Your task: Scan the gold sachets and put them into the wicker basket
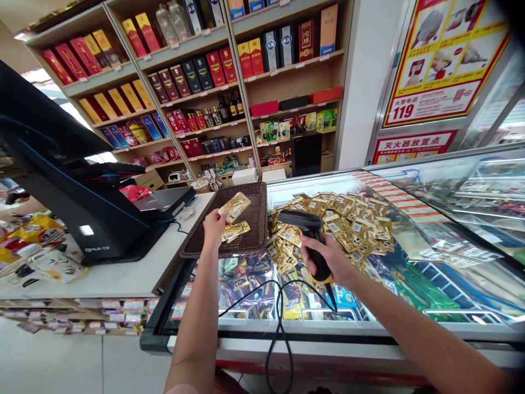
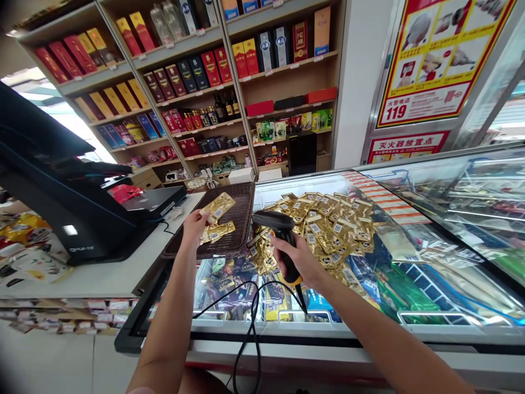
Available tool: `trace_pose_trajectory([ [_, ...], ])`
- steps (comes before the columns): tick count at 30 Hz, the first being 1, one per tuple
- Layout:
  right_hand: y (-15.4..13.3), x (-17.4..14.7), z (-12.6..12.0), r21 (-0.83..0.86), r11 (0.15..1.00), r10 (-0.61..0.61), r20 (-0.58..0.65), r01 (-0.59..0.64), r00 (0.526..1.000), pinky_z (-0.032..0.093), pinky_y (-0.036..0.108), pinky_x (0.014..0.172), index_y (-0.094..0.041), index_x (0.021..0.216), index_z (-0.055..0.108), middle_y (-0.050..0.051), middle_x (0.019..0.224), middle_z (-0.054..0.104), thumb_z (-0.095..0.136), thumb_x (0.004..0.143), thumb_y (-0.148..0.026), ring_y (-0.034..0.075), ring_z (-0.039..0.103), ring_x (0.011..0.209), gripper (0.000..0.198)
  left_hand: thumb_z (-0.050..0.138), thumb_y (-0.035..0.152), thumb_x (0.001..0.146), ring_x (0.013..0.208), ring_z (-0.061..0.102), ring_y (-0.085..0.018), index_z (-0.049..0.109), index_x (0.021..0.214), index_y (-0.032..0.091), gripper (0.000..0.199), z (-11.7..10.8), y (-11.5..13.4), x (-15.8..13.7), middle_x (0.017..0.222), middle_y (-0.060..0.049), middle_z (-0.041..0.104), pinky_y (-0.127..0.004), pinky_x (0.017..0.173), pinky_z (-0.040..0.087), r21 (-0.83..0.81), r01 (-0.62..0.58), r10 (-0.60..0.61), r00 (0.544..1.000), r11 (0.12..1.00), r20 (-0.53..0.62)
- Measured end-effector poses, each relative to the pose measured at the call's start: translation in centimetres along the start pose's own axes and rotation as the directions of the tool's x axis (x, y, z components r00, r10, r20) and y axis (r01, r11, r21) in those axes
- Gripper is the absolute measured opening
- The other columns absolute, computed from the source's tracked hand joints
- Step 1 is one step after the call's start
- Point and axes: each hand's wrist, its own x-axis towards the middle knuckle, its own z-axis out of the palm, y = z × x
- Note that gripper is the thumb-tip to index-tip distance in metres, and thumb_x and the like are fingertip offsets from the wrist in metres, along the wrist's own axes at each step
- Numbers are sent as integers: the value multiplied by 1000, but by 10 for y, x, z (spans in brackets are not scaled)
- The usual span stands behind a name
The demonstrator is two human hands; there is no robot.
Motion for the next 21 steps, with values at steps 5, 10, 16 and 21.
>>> trace_pose_trajectory([
  [5,-5,5,-7,91,996,1,-56,4,998,36,21,34,-20,87,59,-5,60,58,76,76,-48,8,47,36,35,64,29,79,87,68,-32,65,94,13,22,-22,-11,12,86,-16,70,-38,76,48,367,73,-49,996,927,-75],
  [10,-11,5,-9,99,994,-34,-77,41,996,37,21,35,-19,79,57,-4,59,57,76,76,-47,7,47,36,34,57,28,88,134,44,-37,54,133,15,47,16,16,-8,140,-24,51,-50,108,32,557,-199,122,977,806,173],
  [16,-16,5,-9,98,995,-15,-110,26,994,36,21,34,-20,77,56,-5,58,57,77,73,-47,8,47,35,35,66,36,86,126,52,-29,67,119,30,34,103,37,-51,125,-6,67,-49,113,27,422,-633,139,644,649,753],
  [21,-16,7,-14,92,995,-28,-109,38,994,37,21,35,-20,77,56,-4,60,58,76,75,-48,8,48,36,35,65,11,81,142,33,-29,56,134,30,58,137,41,-54,145,-7,53,-51,118,10,347,-758,125,487,552,864],
])
